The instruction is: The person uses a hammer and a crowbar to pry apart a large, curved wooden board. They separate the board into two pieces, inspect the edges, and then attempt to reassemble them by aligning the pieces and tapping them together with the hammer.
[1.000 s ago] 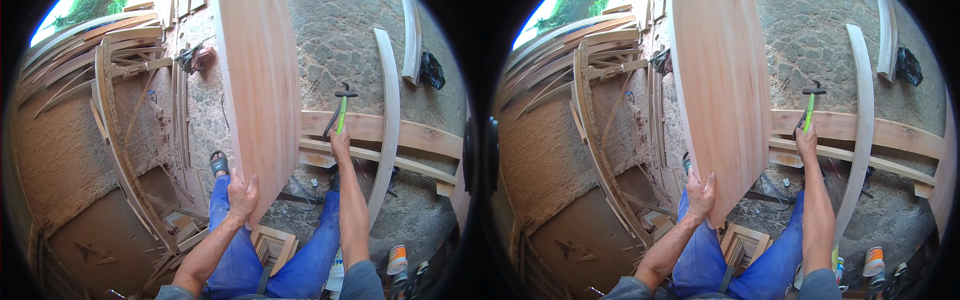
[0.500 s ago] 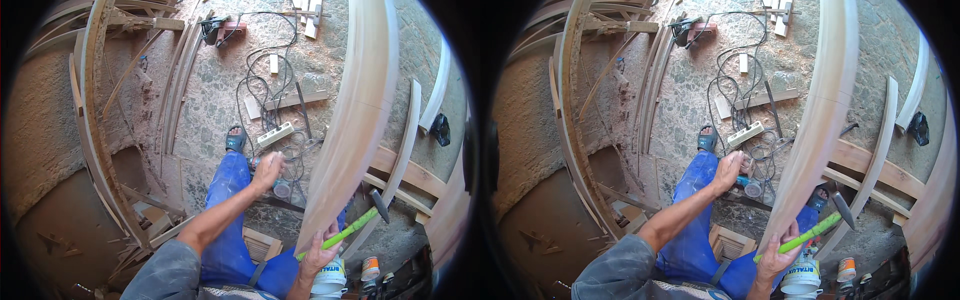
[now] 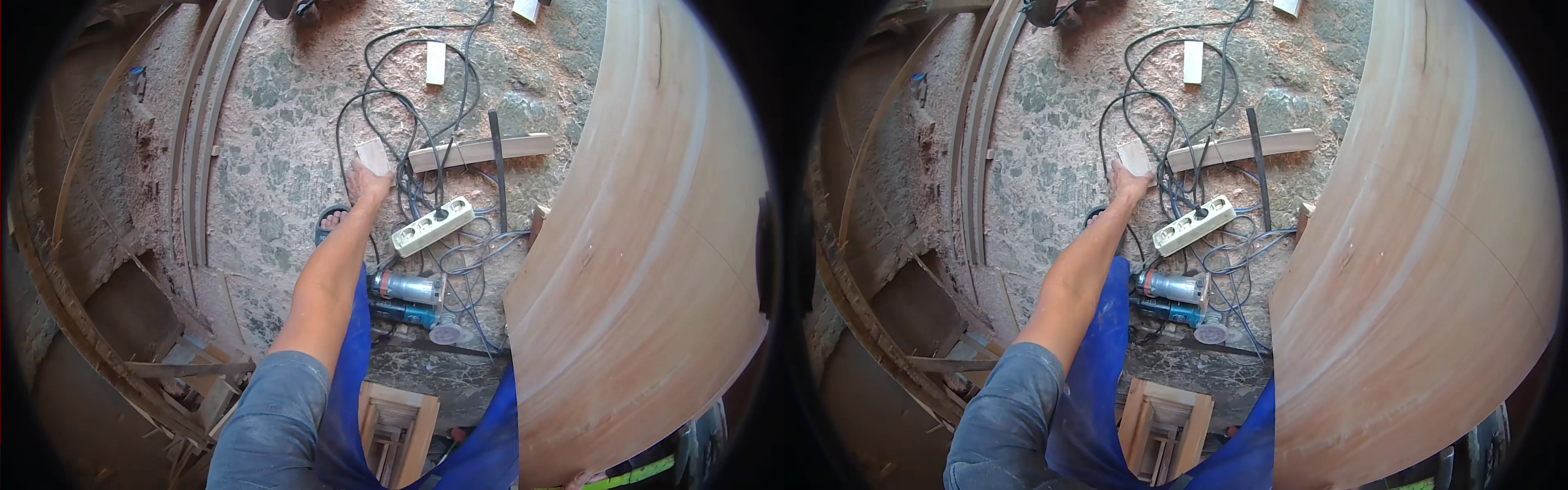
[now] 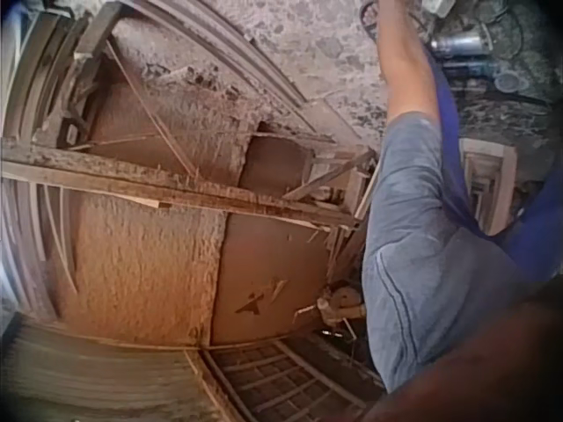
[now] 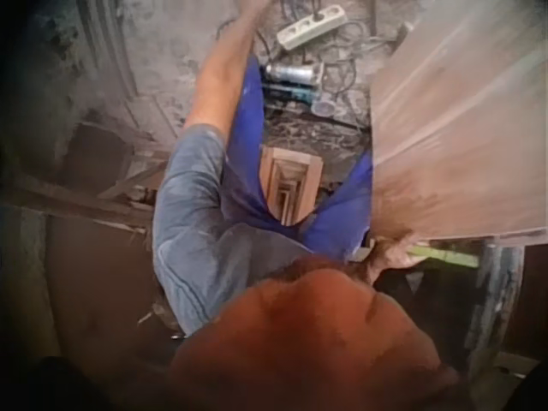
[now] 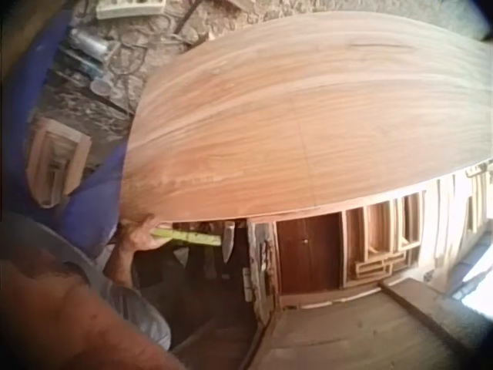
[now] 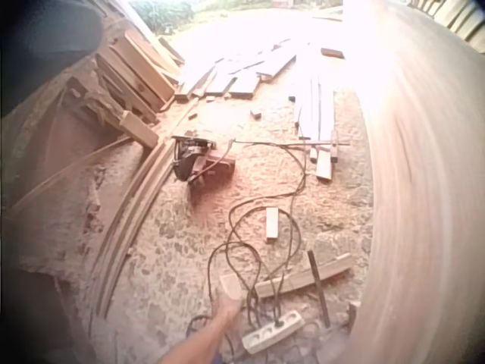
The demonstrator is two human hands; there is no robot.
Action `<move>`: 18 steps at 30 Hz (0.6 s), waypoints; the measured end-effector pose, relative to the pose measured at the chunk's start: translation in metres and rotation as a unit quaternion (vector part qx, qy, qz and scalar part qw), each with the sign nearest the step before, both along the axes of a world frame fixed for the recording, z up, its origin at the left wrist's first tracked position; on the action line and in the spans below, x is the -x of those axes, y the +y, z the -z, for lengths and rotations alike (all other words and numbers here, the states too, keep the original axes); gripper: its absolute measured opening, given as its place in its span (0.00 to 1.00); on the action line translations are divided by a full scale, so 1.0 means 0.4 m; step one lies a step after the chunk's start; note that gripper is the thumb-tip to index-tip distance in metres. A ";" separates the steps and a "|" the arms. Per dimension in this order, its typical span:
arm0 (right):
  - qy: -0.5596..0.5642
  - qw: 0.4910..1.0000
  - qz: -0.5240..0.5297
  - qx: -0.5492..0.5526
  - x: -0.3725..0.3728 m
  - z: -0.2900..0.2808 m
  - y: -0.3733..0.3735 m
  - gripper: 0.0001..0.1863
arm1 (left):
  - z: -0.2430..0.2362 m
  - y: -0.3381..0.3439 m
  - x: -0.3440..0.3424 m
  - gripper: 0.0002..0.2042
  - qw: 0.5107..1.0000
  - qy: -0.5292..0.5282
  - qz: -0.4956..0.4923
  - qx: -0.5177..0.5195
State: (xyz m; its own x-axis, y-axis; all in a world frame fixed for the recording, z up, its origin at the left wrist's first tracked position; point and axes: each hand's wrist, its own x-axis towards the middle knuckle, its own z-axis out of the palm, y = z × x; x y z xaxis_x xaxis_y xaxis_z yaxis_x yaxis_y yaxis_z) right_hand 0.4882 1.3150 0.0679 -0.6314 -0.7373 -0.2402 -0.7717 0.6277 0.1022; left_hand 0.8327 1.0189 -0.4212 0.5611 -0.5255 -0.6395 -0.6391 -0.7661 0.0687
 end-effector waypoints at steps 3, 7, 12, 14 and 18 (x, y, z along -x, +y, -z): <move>0.018 0.998 -0.065 0.003 0.030 -0.001 0.086 0.27 | 0.004 -0.008 0.000 0.39 0.999 -0.004 0.038 0.036; -0.155 0.958 0.177 0.164 -0.041 0.042 -0.004 0.23 | -0.132 0.006 0.077 0.35 0.992 0.103 0.071 0.028; -0.278 0.895 0.224 0.266 -0.021 0.048 -0.096 0.18 | -0.477 0.063 0.148 0.24 0.941 0.324 -0.005 0.096; -0.351 0.849 0.240 0.313 -0.018 0.029 -0.136 0.18 | -0.689 0.009 0.232 0.21 0.916 0.379 -0.012 0.133; -0.404 0.819 0.249 0.322 0.014 0.000 -0.142 0.19 | -1.057 -0.035 0.452 0.22 0.832 0.472 0.038 0.290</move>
State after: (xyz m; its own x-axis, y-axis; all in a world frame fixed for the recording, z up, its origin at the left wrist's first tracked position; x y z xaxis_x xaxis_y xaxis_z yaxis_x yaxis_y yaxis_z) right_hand 0.4826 1.2584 0.0681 -0.7195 -0.5740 -0.3910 -0.0556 0.6087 -0.7914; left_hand 0.6517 1.0048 0.0016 -0.0969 -0.9101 -0.4030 -0.1362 -0.3890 0.9111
